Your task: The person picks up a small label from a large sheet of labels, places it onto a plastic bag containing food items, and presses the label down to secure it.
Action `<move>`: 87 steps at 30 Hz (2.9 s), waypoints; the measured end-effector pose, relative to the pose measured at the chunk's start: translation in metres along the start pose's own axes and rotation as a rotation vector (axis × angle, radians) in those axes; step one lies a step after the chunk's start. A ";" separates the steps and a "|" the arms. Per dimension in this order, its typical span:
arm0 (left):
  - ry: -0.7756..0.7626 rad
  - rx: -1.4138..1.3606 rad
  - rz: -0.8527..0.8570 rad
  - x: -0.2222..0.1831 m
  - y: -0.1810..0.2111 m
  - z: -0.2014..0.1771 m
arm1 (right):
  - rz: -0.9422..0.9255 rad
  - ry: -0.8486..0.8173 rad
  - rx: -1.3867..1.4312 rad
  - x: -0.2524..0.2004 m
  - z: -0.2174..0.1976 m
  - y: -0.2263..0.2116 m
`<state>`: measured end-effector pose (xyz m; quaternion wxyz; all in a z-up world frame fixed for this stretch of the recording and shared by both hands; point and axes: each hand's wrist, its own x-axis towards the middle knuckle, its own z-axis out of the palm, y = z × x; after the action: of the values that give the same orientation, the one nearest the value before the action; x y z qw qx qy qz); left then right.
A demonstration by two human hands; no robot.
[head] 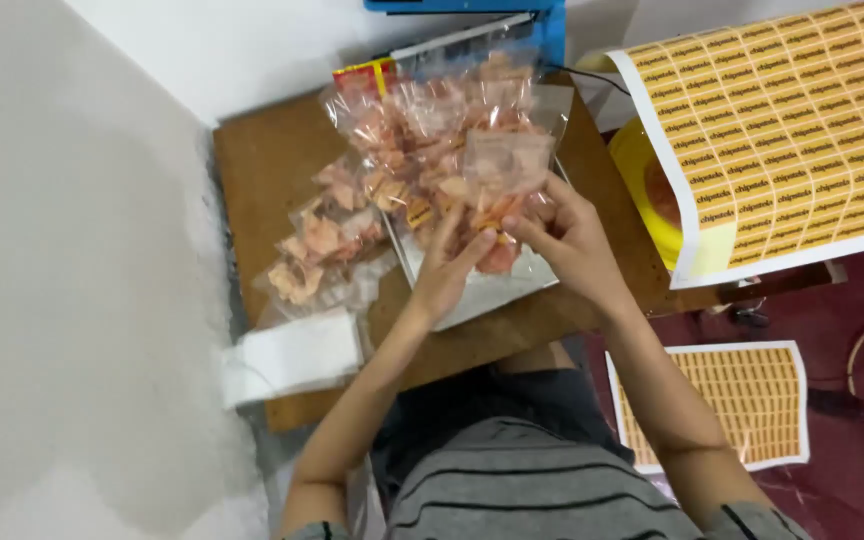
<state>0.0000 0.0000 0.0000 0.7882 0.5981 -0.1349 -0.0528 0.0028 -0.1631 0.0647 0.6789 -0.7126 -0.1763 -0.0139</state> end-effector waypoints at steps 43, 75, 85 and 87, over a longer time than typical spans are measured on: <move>0.169 -0.139 -0.109 0.070 0.021 -0.035 | 0.188 -0.079 0.127 0.080 -0.006 0.051; 0.131 0.166 0.023 0.029 0.026 -0.038 | 0.051 -0.048 -0.065 0.050 0.013 0.011; 0.164 0.109 0.031 0.019 0.011 -0.042 | 0.160 -0.103 -0.055 0.045 0.004 0.067; 0.179 0.162 0.013 0.017 0.015 -0.045 | 0.156 -0.121 -0.082 0.044 0.009 0.075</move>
<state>0.0274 0.0421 0.0060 0.7467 0.6611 -0.0716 0.0169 0.0620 -0.1457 0.0035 0.6363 -0.7510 -0.1601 0.0746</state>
